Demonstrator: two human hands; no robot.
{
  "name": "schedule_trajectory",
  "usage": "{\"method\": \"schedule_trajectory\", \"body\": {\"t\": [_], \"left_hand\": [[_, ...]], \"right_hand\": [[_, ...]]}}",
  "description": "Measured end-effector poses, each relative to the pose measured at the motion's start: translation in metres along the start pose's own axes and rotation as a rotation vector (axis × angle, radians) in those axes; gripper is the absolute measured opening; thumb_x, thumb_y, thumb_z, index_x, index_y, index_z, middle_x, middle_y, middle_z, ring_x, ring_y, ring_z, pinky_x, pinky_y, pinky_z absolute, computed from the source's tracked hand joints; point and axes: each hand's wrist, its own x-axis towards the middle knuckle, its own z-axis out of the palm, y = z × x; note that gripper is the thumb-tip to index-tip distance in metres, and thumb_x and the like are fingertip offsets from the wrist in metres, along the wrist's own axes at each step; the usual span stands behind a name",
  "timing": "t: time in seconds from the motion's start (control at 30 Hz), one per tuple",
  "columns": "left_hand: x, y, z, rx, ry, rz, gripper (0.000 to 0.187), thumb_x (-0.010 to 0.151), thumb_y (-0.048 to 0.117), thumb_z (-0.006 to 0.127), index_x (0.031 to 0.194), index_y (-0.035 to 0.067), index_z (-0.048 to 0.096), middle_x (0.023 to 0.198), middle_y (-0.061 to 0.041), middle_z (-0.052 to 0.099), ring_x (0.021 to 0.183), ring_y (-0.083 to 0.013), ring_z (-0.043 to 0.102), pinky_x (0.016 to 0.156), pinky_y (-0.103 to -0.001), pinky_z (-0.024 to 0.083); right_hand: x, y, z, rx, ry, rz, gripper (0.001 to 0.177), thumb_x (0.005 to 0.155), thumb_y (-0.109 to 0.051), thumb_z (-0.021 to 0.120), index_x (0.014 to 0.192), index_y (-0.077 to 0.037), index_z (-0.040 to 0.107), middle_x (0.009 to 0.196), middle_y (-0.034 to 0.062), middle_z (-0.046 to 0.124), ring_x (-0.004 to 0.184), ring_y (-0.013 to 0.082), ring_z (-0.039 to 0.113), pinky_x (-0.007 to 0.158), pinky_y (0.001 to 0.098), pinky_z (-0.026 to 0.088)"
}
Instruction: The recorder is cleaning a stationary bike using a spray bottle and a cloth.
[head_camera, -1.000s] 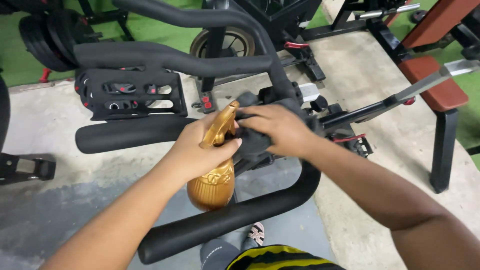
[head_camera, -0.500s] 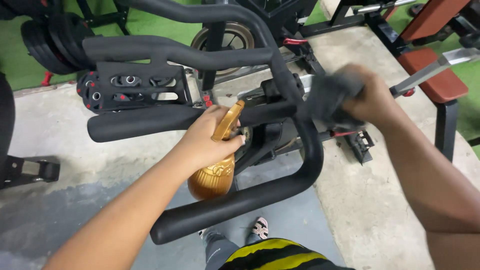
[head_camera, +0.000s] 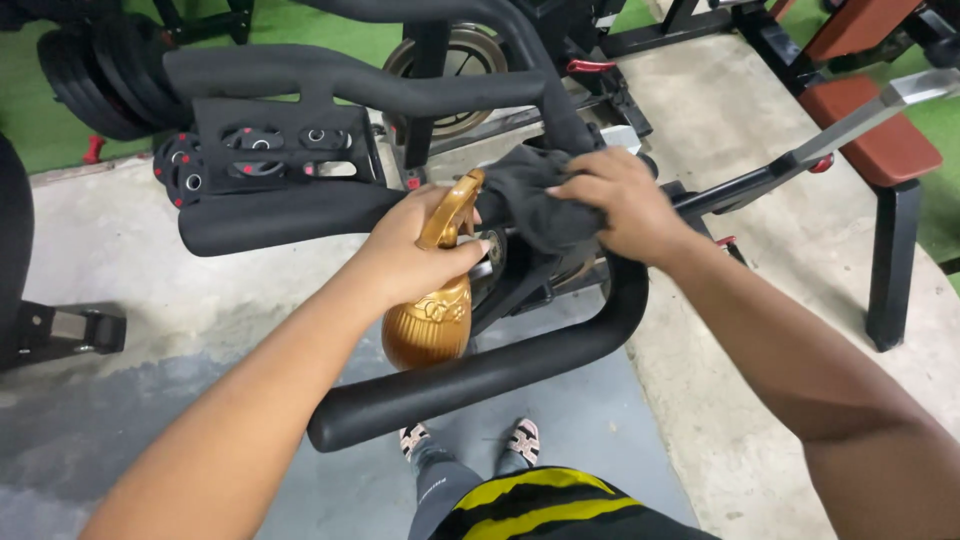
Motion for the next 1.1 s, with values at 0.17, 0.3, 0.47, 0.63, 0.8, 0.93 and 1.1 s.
{"method": "schedule_trajectory", "body": {"t": [0.17,0.3,0.47,0.63,0.8,0.93,1.1], "left_hand": [[-0.003,0.005,-0.001,-0.057,-0.018,-0.046,0.034,0.075,0.028,0.080,0.098,0.009,0.066,0.099,-0.007,0.068,0.095,-0.0238,0.069,0.088,-0.036,0.053],[0.000,0.006,-0.002,-0.103,-0.049,-0.124,0.035,0.072,0.029,0.080,0.098,0.010,0.066,0.095,-0.006,0.070,0.091,-0.0216,0.071,0.084,-0.035,0.055],[0.004,0.002,-0.002,-0.051,-0.053,-0.070,0.035,0.073,0.029,0.081,0.098,0.009,0.067,0.098,-0.006,0.069,0.093,-0.0211,0.070,0.086,-0.035,0.054],[0.004,-0.007,0.002,-0.070,-0.050,-0.050,0.036,0.074,0.030,0.082,0.099,0.009,0.068,0.102,-0.007,0.068,0.095,-0.0214,0.069,0.086,-0.035,0.053],[0.008,-0.012,0.003,-0.115,-0.066,-0.064,0.033,0.076,0.028,0.082,0.099,0.009,0.068,0.099,-0.008,0.070,0.091,-0.0186,0.070,0.083,-0.033,0.055],[0.001,-0.019,0.005,-0.182,-0.109,-0.079,0.031,0.079,0.026,0.081,0.102,0.011,0.067,0.095,-0.007,0.073,0.086,-0.0160,0.070,0.080,-0.032,0.056],[-0.016,-0.029,-0.011,-0.497,-0.196,0.048,0.036,0.083,0.022,0.080,0.115,0.012,0.065,0.106,-0.002,0.068,0.090,-0.0129,0.067,0.081,-0.032,0.056]], "right_hand": [[-0.043,0.004,-0.025,0.128,-0.044,0.227,0.054,0.062,0.004,0.075,0.113,-0.011,0.069,0.124,0.0143,0.061,0.119,0.0403,0.057,0.102,0.0461,0.046],[-0.073,-0.018,-0.048,0.239,-0.195,0.435,0.061,0.055,0.008,0.074,0.113,-0.009,0.067,0.121,0.0135,0.061,0.115,0.0382,0.061,0.095,0.0437,0.049],[-0.072,-0.013,-0.073,0.373,-0.324,0.389,0.059,0.054,0.006,0.073,0.111,-0.011,0.070,0.118,0.0087,0.068,0.115,0.0291,0.067,0.101,0.0387,0.050],[-0.040,-0.008,-0.039,0.423,0.045,0.189,0.058,0.068,0.002,0.072,0.125,-0.004,0.061,0.143,0.0187,0.051,0.137,0.0337,0.051,0.116,0.0398,0.040],[-0.038,-0.048,-0.010,0.211,0.058,0.364,0.073,0.064,0.006,0.068,0.135,-0.011,0.066,0.153,0.0236,0.047,0.139,0.0416,0.047,0.111,0.0445,0.041],[-0.061,-0.075,-0.009,0.240,0.098,0.493,0.065,0.068,0.008,0.063,0.129,-0.014,0.069,0.157,0.0192,0.050,0.141,0.0388,0.051,0.110,0.0424,0.045],[-0.074,-0.118,-0.010,0.327,0.243,0.885,0.050,0.070,0.008,0.057,0.117,-0.003,0.069,0.147,0.0143,0.060,0.091,0.0297,0.074,0.056,0.0376,0.059]]}}
